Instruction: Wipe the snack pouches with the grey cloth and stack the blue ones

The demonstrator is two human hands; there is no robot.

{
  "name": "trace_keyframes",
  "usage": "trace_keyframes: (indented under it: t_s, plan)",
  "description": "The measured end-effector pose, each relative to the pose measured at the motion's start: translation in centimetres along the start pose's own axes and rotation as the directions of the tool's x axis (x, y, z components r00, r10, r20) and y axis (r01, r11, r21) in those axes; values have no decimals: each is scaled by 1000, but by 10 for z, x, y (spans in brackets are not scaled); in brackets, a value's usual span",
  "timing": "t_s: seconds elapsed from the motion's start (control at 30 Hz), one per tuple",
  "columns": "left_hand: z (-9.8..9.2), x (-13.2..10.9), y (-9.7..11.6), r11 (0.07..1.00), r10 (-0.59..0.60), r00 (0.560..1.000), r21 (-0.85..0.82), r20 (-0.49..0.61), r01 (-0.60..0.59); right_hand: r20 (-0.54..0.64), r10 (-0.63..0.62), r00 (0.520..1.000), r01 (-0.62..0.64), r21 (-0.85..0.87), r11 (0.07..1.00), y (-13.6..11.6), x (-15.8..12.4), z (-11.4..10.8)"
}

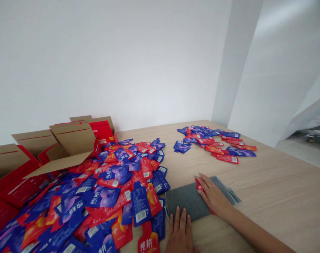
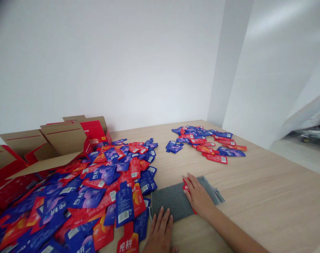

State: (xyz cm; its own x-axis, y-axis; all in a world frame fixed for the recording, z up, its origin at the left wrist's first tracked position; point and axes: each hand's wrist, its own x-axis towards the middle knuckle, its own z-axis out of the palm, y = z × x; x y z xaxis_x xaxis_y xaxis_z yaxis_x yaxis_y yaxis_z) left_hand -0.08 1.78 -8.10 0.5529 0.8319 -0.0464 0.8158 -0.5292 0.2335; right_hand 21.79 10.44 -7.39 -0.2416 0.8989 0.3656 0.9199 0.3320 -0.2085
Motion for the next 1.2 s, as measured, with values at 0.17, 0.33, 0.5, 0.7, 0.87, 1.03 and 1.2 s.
trace_keyframes:
  t_s: [0.17,0.33,0.5,0.7,0.87,1.03,1.2]
  plan:
    - [17,2,-11,995,73,994,69,-79,-68,-33,108,994,-108,3,994,1,-13,-13]
    - [30,2,-22,989,116,987,99,-110,-106,12,141,990,-142,131,981,-24,-10,-47]
    - [35,1,-20,982,126,981,155,-148,-103,-13,-40,999,42,286,957,-65,5,-61]
    - [62,8,-11,949,34,859,286,-512,133,37,-130,991,126,98,987,-82,6,-8]
    - [76,16,-14,934,142,674,323,-725,151,160,-146,976,148,-2,989,-62,0,13]
    - [62,8,-22,927,249,796,373,-552,-31,171,-3,985,15,-72,997,-33,5,5]
    - [47,4,-21,961,170,948,257,-269,-100,169,-102,980,108,-32,994,-45,-8,9]
